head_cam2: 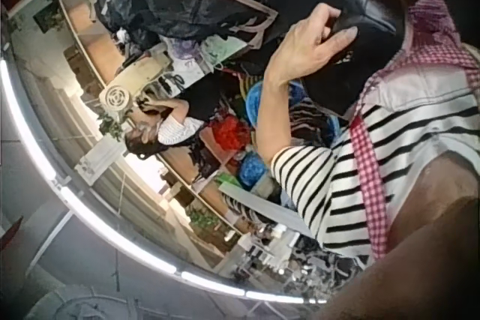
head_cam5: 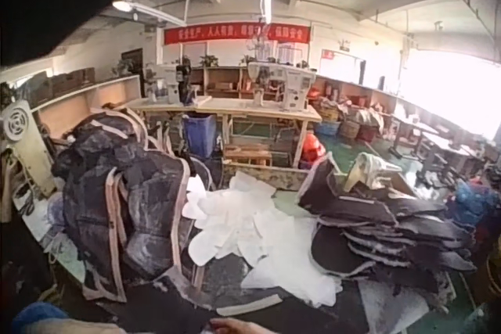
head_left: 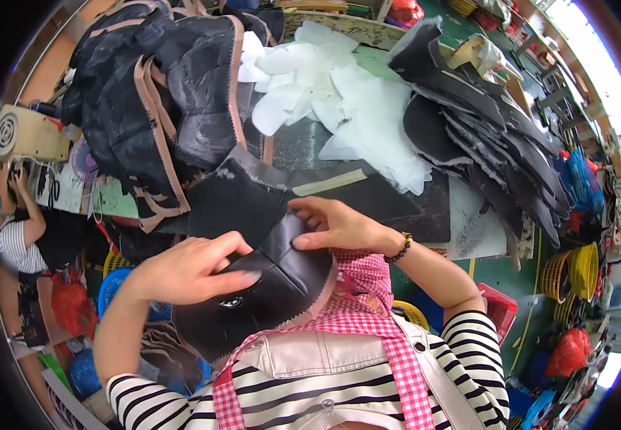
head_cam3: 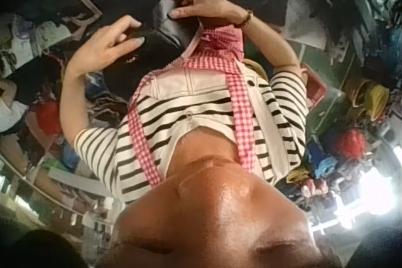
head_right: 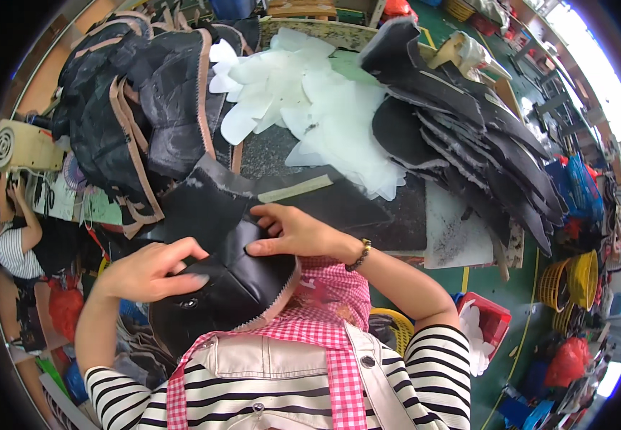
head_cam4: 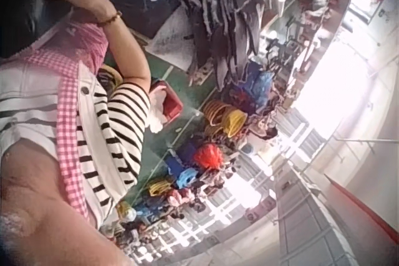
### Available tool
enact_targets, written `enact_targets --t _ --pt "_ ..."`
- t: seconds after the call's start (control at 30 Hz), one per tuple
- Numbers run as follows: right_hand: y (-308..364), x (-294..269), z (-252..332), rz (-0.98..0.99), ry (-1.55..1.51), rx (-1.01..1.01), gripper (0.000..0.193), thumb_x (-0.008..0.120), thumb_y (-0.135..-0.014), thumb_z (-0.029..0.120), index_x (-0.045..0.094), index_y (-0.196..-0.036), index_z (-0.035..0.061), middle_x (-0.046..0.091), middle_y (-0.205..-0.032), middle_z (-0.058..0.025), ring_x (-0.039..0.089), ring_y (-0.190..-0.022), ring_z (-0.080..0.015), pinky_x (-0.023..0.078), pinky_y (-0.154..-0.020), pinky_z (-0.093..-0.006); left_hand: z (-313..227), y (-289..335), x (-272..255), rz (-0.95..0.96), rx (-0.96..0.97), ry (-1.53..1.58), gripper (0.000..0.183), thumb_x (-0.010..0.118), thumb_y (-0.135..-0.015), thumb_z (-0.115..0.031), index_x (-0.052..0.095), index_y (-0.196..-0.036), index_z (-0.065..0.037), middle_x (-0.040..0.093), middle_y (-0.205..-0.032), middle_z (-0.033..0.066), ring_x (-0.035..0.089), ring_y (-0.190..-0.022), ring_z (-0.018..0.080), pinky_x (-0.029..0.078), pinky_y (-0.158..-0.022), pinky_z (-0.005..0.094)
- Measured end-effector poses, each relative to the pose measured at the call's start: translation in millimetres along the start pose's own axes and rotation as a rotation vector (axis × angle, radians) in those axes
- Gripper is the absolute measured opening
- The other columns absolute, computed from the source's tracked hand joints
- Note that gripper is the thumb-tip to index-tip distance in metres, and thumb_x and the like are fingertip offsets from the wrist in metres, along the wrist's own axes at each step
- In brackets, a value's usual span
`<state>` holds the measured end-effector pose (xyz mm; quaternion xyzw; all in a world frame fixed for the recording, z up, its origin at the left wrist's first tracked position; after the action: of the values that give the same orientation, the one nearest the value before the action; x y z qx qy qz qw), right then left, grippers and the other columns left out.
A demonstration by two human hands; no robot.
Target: The person assembles footwear components by hand in a factory setting. They insert white insoles into black shoe uppers and then insert grey fuzzy fabric pieces into the uppers. The person handles the items one at a time, repeatedly picking up components from piles on the table and placing them into the shoe parts.
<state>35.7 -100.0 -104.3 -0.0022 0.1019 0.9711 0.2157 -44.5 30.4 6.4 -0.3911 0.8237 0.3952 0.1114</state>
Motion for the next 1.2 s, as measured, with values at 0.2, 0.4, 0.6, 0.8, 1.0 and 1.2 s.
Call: enact_targets --t 0.2,0.4,0.6,0.8,1.0,1.2 --pt "22.6 -18.5 59.5 0.005 -0.344 0.048 0.036 0.072 -0.089 0.026 0.064 -0.105 -0.0051 0.066 -0.090 -0.0038 0.059 -0.080 -0.0059 0.050 -0.071 -0.0219 -37.2 20.2 -33.7 -0.204 0.100 -0.187 0.031 0.070 -0.083 -0.023 0.059 -0.104 -0.002 0.056 -0.059 0.0116 0.052 -0.049 0.0252 0.036 -0.049 0.0360" --pt "46.9 -116.9 38.4 -0.377 0.168 0.177 0.031 0.070 -0.088 0.026 0.063 -0.075 -0.0013 0.056 -0.060 0.0030 0.043 -0.058 -0.0024 0.036 -0.050 -0.0249 -35.6 -100.2 -68.5 -0.167 0.248 -0.369 0.043 0.067 -0.083 -0.038 0.062 -0.073 0.003 0.054 -0.062 0.0221 0.052 -0.057 0.0368 0.041 -0.055 0.0429" --pt "61.9 -134.4 -13.2 -0.567 0.443 0.304 0.044 0.070 -0.086 0.031 0.051 -0.064 -0.0021 0.032 -0.054 0.0001 0.030 -0.055 -0.0067 0.027 -0.048 -0.0302 31.8 -189.8 -24.5 0.141 0.072 -0.159 0.051 0.064 -0.085 -0.049 0.066 -0.077 0.001 0.061 -0.065 0.0184 0.061 -0.064 0.0304 0.046 -0.062 0.0416" --pt "57.6 -141.0 -21.3 -0.481 0.433 0.398 0.048 0.068 -0.083 0.033 0.045 -0.063 -0.0045 0.035 -0.053 -0.0149 0.030 -0.052 -0.0208 0.034 -0.050 -0.0390 31.4 -194.1 -15.9 0.157 0.072 -0.119 0.047 0.063 -0.087 -0.045 0.066 -0.076 0.001 0.060 -0.066 0.0211 0.061 -0.067 0.0373 0.046 -0.064 0.0451" --pt "49.5 -143.2 -19.6 -0.470 0.511 0.384 0.048 0.068 -0.083 0.032 0.046 -0.061 -0.0041 0.040 -0.052 -0.0174 0.038 -0.048 -0.0264 0.036 -0.050 -0.0412 32.1 -204.3 -15.9 0.119 0.046 -0.143 0.042 0.067 -0.083 -0.041 0.069 -0.076 0.000 0.063 -0.069 0.0219 0.064 -0.073 0.0402 0.048 -0.068 0.0477" --pt "31.0 -114.0 49.6 -0.563 1.154 0.001 0.022 0.064 -0.077 0.014 0.059 -0.090 -0.0028 0.062 -0.083 -0.0188 0.062 -0.076 -0.0336 0.050 -0.077 -0.0409 29.7 -206.1 -14.8 -0.008 0.082 -0.274 0.041 0.068 -0.083 -0.039 0.068 -0.072 0.001 0.060 -0.063 0.0219 0.062 -0.068 0.0404 0.047 -0.064 0.0465"
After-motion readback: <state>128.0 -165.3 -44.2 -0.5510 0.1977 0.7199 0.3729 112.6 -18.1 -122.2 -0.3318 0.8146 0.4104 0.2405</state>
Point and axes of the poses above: each hand's wrist, its own y-axis away from the middle knuckle, its own x-axis out of the palm, z = x × y, the point moved 9 cm from there along -y, towards the middle knuckle
